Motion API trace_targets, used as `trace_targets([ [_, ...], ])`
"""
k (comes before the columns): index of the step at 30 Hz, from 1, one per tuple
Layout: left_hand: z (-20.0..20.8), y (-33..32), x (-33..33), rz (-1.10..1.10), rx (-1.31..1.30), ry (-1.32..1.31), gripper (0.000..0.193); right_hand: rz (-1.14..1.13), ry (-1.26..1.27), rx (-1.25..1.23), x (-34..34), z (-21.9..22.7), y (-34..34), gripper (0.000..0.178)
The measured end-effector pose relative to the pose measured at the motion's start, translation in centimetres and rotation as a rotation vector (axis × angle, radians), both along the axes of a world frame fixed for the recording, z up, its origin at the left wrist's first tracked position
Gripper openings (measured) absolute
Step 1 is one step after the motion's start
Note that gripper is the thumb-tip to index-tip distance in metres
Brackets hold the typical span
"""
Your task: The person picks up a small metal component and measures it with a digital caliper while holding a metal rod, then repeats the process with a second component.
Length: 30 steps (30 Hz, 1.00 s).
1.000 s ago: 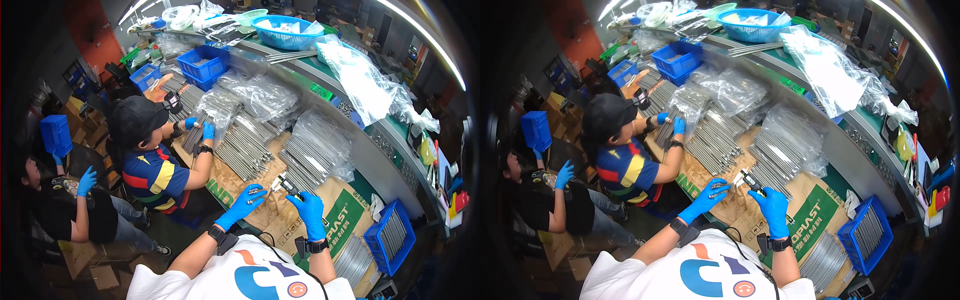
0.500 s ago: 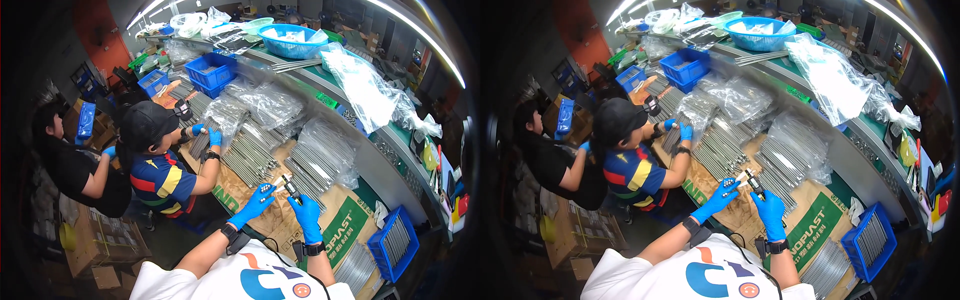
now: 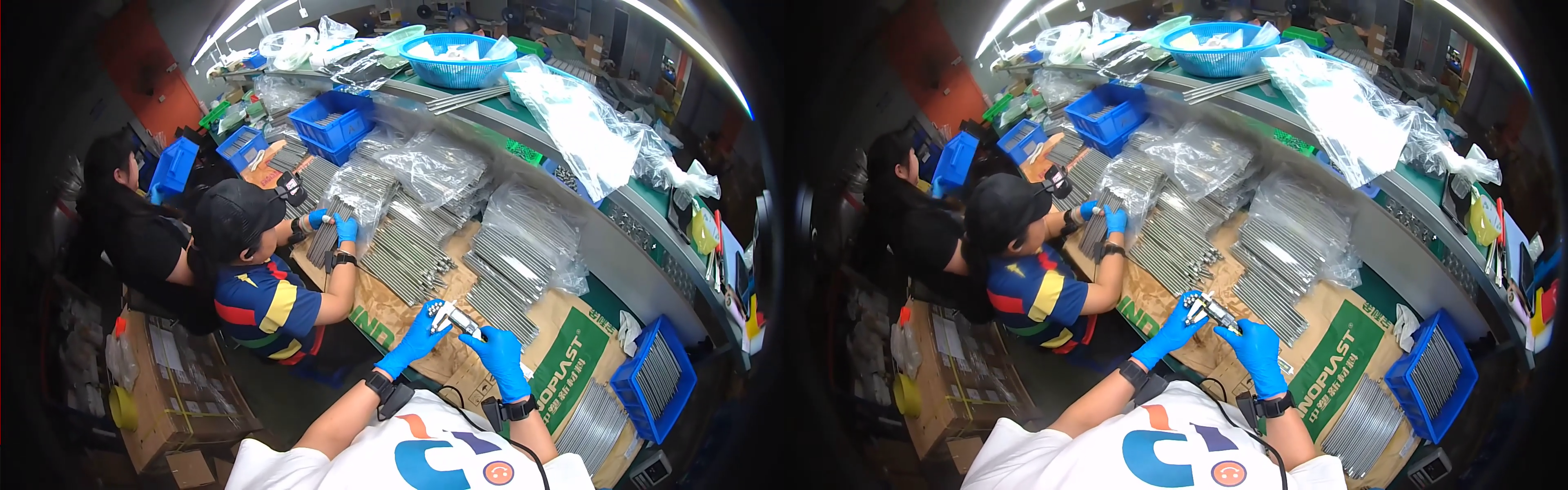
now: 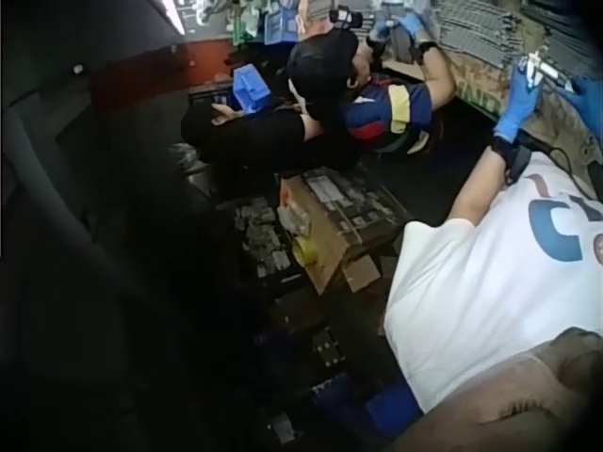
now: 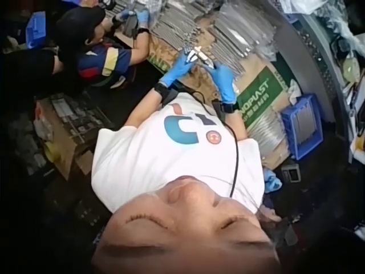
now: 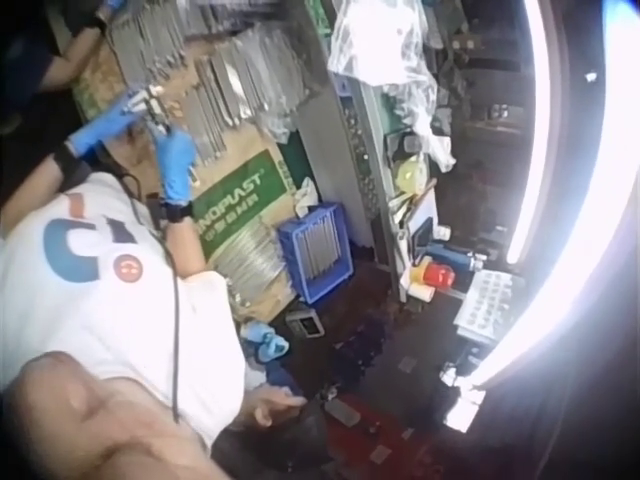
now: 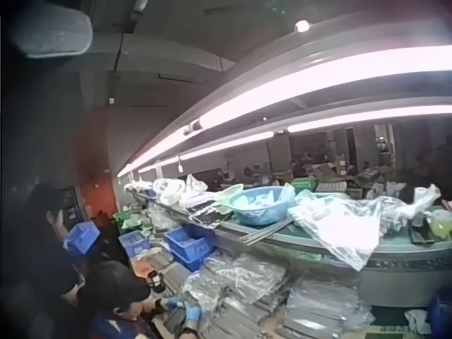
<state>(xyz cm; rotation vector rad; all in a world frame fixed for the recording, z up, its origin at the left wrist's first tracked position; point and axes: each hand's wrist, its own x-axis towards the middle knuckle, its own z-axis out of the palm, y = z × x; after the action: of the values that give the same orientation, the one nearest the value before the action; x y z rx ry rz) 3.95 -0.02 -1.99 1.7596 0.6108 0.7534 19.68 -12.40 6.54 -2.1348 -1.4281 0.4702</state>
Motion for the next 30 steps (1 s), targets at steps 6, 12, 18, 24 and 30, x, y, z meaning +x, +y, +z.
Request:
trace_targets([
  [6, -0.7, -0.2, -0.5, 0.006, -0.001, -0.004, 0.055, 0.000, 0.019, 0.017, -0.3, 0.9, -0.1, 0.050],
  [12, 1.9, -0.5, -1.6, -0.056, 0.420, 0.171, 0.047, -0.043, 0.007, 0.014, 0.8, 2.3, -0.8, 0.050],
  [18, 0.5, -1.0, -3.4, -0.049, -0.103, 0.027, 0.045, -0.090, -0.055, 0.167, 2.2, 2.7, -0.3, 0.050],
  [24, 0.9, -1.0, -2.6, -0.017, 0.286, 0.148, 0.038, -0.051, -0.123, 0.190, 1.7, 1.4, 1.8, 0.047],
  [30, -0.5, -0.1, -1.7, -0.009, 0.385, 0.174, 0.040, -0.105, -0.098, 0.239, 0.4, 0.6, 2.4, 0.047],
])
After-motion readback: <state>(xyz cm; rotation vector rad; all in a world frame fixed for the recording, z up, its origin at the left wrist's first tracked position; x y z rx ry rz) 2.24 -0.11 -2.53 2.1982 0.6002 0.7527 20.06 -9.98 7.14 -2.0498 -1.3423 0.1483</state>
